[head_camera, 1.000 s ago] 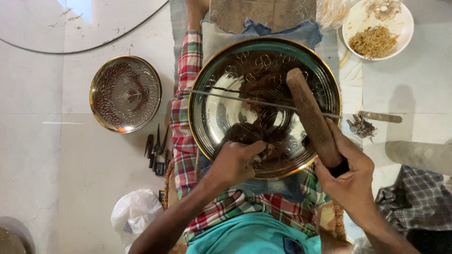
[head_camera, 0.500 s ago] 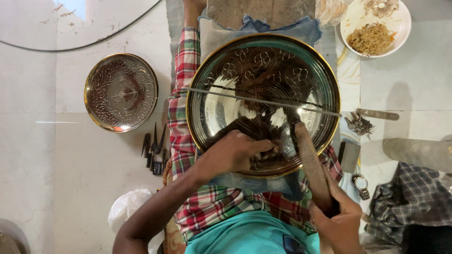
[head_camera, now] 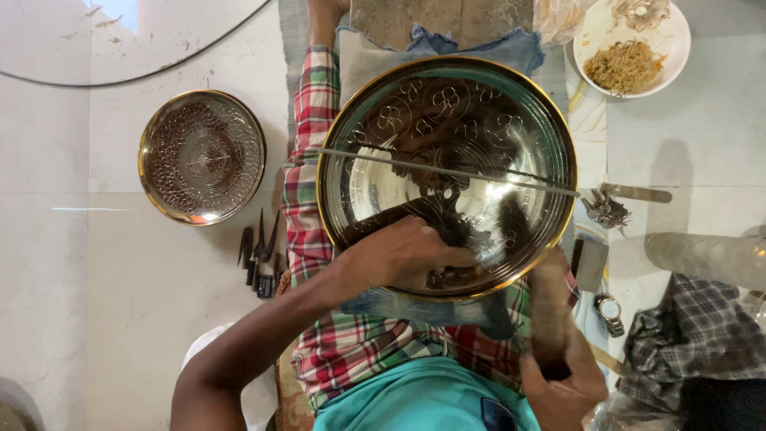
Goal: The person uses a hammer and a metal tool to engrave a decorative pattern onto a large silver tray. They repeatedly strike the tool to create indentations in the metal surface, working on different sections of the tray throughout the clip.
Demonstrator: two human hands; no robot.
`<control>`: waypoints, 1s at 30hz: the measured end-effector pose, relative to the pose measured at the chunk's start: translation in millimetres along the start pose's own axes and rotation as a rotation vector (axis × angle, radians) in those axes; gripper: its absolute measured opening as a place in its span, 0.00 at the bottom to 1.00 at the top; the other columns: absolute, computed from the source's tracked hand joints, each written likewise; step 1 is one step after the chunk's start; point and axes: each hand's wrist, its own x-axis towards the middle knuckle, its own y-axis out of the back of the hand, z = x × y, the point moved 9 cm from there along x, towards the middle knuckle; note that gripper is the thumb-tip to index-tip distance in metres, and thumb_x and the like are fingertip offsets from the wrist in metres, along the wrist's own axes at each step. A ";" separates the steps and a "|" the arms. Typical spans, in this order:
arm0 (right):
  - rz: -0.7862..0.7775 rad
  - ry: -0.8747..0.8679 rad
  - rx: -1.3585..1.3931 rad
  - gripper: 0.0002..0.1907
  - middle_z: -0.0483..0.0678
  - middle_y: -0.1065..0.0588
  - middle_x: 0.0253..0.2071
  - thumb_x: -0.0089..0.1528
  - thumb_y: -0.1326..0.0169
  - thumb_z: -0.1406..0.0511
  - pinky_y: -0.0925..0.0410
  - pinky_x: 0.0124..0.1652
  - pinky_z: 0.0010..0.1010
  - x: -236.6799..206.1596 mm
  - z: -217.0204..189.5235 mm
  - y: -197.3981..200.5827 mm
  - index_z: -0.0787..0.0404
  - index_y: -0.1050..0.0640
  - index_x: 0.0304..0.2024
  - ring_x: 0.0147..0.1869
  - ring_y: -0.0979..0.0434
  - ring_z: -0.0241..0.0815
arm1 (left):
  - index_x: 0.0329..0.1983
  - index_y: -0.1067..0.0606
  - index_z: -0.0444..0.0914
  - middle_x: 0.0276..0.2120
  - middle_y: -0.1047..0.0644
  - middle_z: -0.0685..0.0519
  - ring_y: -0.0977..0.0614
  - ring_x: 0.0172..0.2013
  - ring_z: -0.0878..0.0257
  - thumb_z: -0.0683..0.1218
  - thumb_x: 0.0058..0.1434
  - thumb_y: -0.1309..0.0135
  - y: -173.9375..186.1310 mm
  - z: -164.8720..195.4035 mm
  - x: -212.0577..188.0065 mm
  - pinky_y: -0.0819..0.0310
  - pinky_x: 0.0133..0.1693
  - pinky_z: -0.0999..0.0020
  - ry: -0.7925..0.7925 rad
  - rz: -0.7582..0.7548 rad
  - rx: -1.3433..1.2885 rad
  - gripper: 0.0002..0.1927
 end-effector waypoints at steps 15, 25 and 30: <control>-0.777 0.211 -0.206 0.38 0.45 0.20 0.55 0.51 0.41 0.71 0.24 0.35 0.25 156.0 -110.9 -49.8 0.42 0.25 0.64 0.37 0.18 0.35 | 0.52 0.27 0.37 0.35 0.17 0.43 0.13 0.37 0.50 0.32 0.45 0.48 6.4 3.7 -57.2 0.17 0.37 0.59 0.494 0.642 -0.093 0.27; -1.045 0.213 -0.642 0.42 0.33 0.21 0.49 0.51 0.44 0.69 0.25 0.34 0.27 167.5 -146.0 -79.3 0.33 0.33 0.67 0.32 0.20 0.35 | 0.46 0.26 0.34 0.33 0.18 0.41 0.14 0.36 0.48 0.30 0.50 0.50 2.7 16.8 -72.4 0.20 0.35 0.59 0.582 0.918 0.027 0.19; -0.902 0.011 -0.052 0.40 0.43 0.19 0.40 0.49 0.39 0.72 0.24 0.35 0.25 145.8 -141.7 -90.0 0.48 0.26 0.66 0.35 0.21 0.34 | 0.36 0.24 0.33 0.34 0.17 0.46 0.12 0.33 0.60 0.27 0.60 0.50 17.2 30.0 -89.8 0.15 0.36 0.70 0.443 1.245 -0.212 0.09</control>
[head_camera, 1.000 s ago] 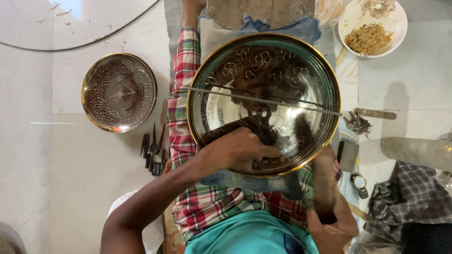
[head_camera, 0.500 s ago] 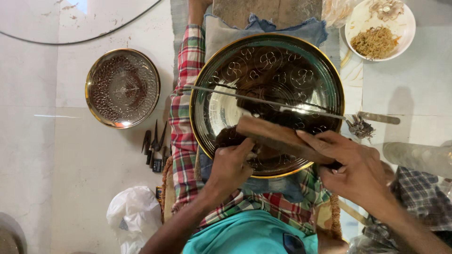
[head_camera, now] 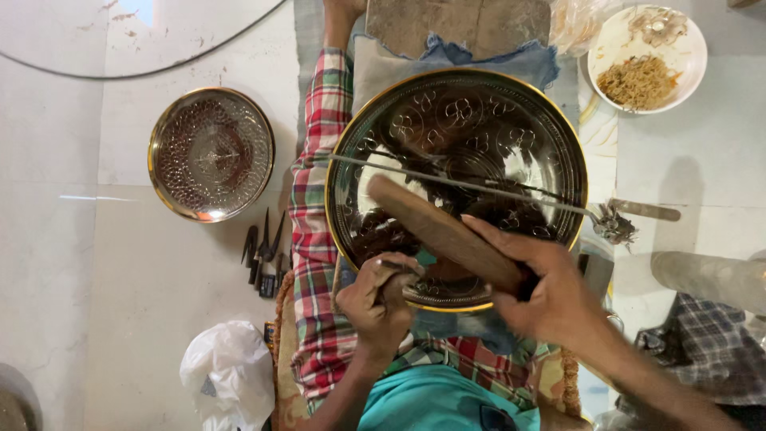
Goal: The person uses a hammer and a metal tool to engrave a decorative pattern onto a large silver tray. They repeatedly strike the tool to create indentations in the metal surface, working on different sections of the tray throughout the clip.
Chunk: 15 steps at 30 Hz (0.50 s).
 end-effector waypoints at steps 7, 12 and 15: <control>0.015 -0.113 0.658 0.29 0.48 0.16 0.34 0.51 0.31 0.72 0.27 0.33 0.26 -43.2 102.4 -71.9 0.62 0.21 0.55 0.34 0.20 0.32 | 0.43 0.23 0.35 0.39 0.17 0.47 0.12 0.43 0.55 0.26 0.54 0.54 -49.6 37.3 -31.4 0.15 0.46 0.66 0.052 -0.790 -0.342 0.19; 0.261 -0.074 0.605 0.16 0.50 0.17 0.32 0.51 0.30 0.74 0.25 0.35 0.28 -62.8 124.0 -64.1 0.70 0.18 0.41 0.34 0.19 0.35 | 0.45 0.20 0.37 0.37 0.16 0.46 0.13 0.38 0.53 0.28 0.47 0.47 -51.7 49.6 -27.7 0.19 0.38 0.65 -0.190 -0.871 -0.118 0.22; 0.512 -0.112 0.626 0.23 0.50 0.20 0.32 0.53 0.32 0.74 0.27 0.35 0.29 -83.9 109.8 -43.8 0.71 0.21 0.50 0.33 0.22 0.36 | 0.44 0.24 0.37 0.40 0.16 0.48 0.11 0.42 0.61 0.29 0.55 0.46 -37.0 31.5 6.3 0.13 0.45 0.70 -0.046 -0.512 -0.208 0.16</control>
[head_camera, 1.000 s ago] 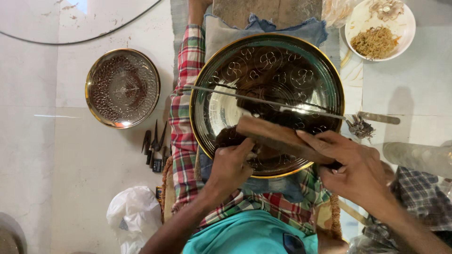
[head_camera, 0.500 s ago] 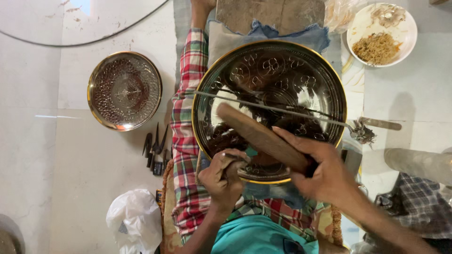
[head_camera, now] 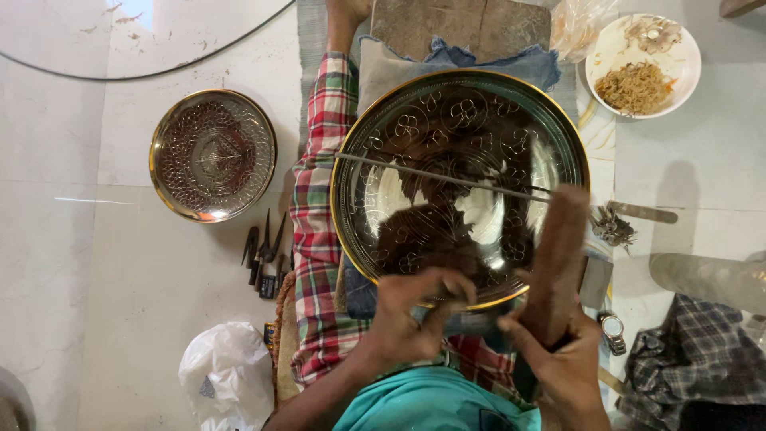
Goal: The person uses a hammer and a metal tool to engrave a decorative pattern onto a large silver tray. They repeatedly strike the tool to create indentations in the metal surface, working on different sections of the tray throughout the clip.
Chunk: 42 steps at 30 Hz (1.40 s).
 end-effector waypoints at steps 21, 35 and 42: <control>-0.296 0.453 -0.619 0.41 0.47 0.20 0.42 0.47 0.40 0.75 0.29 0.33 0.26 49.7 -143.0 -34.5 0.54 0.25 0.66 0.34 0.20 0.36 | 0.54 0.27 0.32 0.38 0.18 0.42 0.11 0.43 0.52 0.28 0.56 0.57 2.4 -47.5 -0.5 0.15 0.44 0.64 0.163 0.442 0.347 0.23; -0.544 0.695 -1.314 0.51 0.38 0.22 0.47 0.40 0.40 0.69 0.26 0.27 0.35 58.2 -175.7 -66.2 0.33 0.29 0.69 0.31 0.21 0.40 | 0.50 0.25 0.33 0.34 0.19 0.42 0.13 0.32 0.51 0.32 0.49 0.49 -1.2 -68.3 -3.1 0.18 0.34 0.59 0.181 0.327 0.425 0.23; -0.416 0.413 -1.087 0.45 0.36 0.23 0.55 0.49 0.39 0.69 0.25 0.33 0.33 66.0 -128.7 -27.2 0.35 0.32 0.69 0.36 0.20 0.36 | 0.47 0.23 0.37 0.33 0.18 0.45 0.13 0.35 0.51 0.33 0.48 0.48 -1.7 -60.2 15.7 0.17 0.38 0.59 0.009 0.129 0.539 0.21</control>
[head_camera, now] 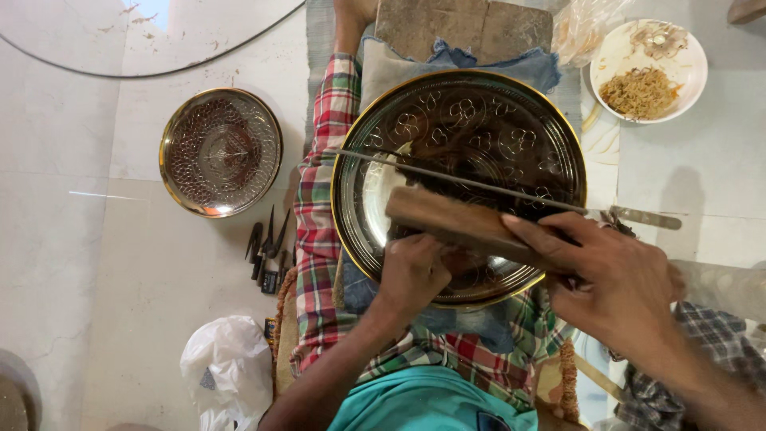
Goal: The person uses a hammer and a metal tool to engrave a decorative pattern onto a large silver tray. They repeatedly strike the tool to create indentations in the metal surface, working on different sections of the tray throughout the clip.
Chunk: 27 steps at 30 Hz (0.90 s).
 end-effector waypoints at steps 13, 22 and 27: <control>0.571 -0.121 0.461 0.35 0.57 0.22 0.54 0.53 0.39 0.72 0.26 0.43 0.25 -87.8 41.2 -34.0 0.63 0.26 0.65 0.49 0.19 0.40 | 0.45 0.22 0.42 0.27 0.19 0.48 0.16 0.27 0.52 0.45 0.61 0.37 -20.1 13.2 30.3 0.22 0.32 0.58 -0.271 -0.461 -0.037 0.10; 0.669 -0.502 0.689 0.35 0.58 0.23 0.50 0.51 0.45 0.80 0.28 0.46 0.28 -140.4 52.1 -111.0 0.70 0.25 0.63 0.49 0.20 0.41 | 0.48 0.21 0.44 0.30 0.17 0.48 0.13 0.34 0.56 0.42 0.61 0.41 -27.4 14.1 36.9 0.19 0.34 0.62 -0.255 -0.672 -0.014 0.11; 0.666 -0.494 0.815 0.42 0.55 0.22 0.55 0.48 0.39 0.79 0.29 0.50 0.26 -135.9 56.4 -122.4 0.69 0.29 0.67 0.51 0.23 0.36 | 0.48 0.26 0.32 0.41 0.18 0.45 0.12 0.43 0.59 0.27 0.63 0.61 17.3 0.1 26.9 0.14 0.47 0.70 0.144 -0.065 -0.513 0.17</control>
